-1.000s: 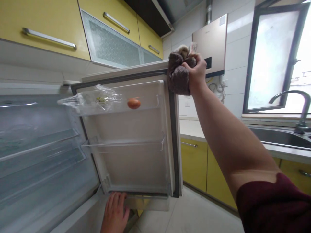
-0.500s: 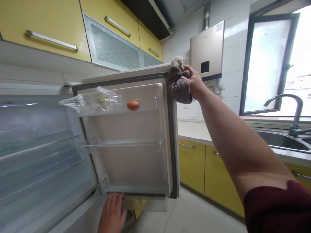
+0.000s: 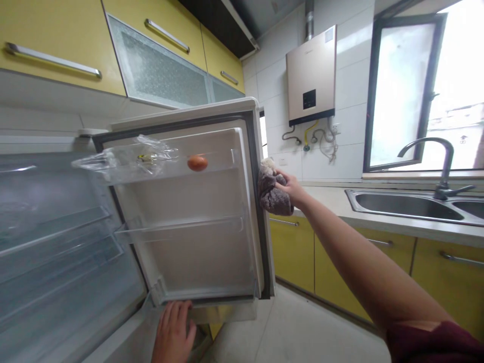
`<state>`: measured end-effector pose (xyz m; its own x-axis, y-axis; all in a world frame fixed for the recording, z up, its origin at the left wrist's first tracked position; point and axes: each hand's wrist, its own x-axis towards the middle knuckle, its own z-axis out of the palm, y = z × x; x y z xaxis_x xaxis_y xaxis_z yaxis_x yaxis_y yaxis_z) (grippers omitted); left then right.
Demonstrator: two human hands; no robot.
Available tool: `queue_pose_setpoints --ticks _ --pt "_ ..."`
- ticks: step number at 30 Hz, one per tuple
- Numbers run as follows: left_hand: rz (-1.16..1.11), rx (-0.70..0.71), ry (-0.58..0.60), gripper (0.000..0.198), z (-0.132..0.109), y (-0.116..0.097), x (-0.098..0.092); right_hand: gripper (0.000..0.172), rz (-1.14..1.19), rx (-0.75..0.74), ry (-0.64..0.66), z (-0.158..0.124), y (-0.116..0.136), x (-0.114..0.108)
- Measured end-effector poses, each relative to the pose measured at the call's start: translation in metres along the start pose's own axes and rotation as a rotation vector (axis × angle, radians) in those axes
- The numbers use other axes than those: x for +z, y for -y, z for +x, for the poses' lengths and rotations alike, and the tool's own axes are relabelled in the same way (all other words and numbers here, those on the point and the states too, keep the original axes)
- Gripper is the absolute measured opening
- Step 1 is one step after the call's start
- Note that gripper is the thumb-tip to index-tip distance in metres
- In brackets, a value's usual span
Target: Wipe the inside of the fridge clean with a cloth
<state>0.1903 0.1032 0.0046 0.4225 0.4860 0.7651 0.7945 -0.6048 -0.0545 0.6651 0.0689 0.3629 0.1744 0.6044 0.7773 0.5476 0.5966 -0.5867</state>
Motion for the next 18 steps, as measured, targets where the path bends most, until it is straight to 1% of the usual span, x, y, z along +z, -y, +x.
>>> queue_pose_setpoints --ticks 5,11,15,18 --pt "0.009 0.011 -0.005 0.031 0.001 -0.001 0.002 0.062 0.013 0.138 0.019 -0.085 -0.055 0.019" --pt "0.032 0.040 0.004 0.032 0.001 -0.001 0.001 0.063 0.037 0.352 -0.032 -0.199 -0.118 0.049" --pt "0.037 0.034 0.027 0.032 0.001 -0.002 0.000 0.061 0.067 0.477 -0.049 -0.265 -0.150 0.069" --pt "0.040 0.028 0.040 0.033 0.001 -0.002 0.000 0.062 0.080 0.551 -0.064 -0.303 -0.170 0.080"
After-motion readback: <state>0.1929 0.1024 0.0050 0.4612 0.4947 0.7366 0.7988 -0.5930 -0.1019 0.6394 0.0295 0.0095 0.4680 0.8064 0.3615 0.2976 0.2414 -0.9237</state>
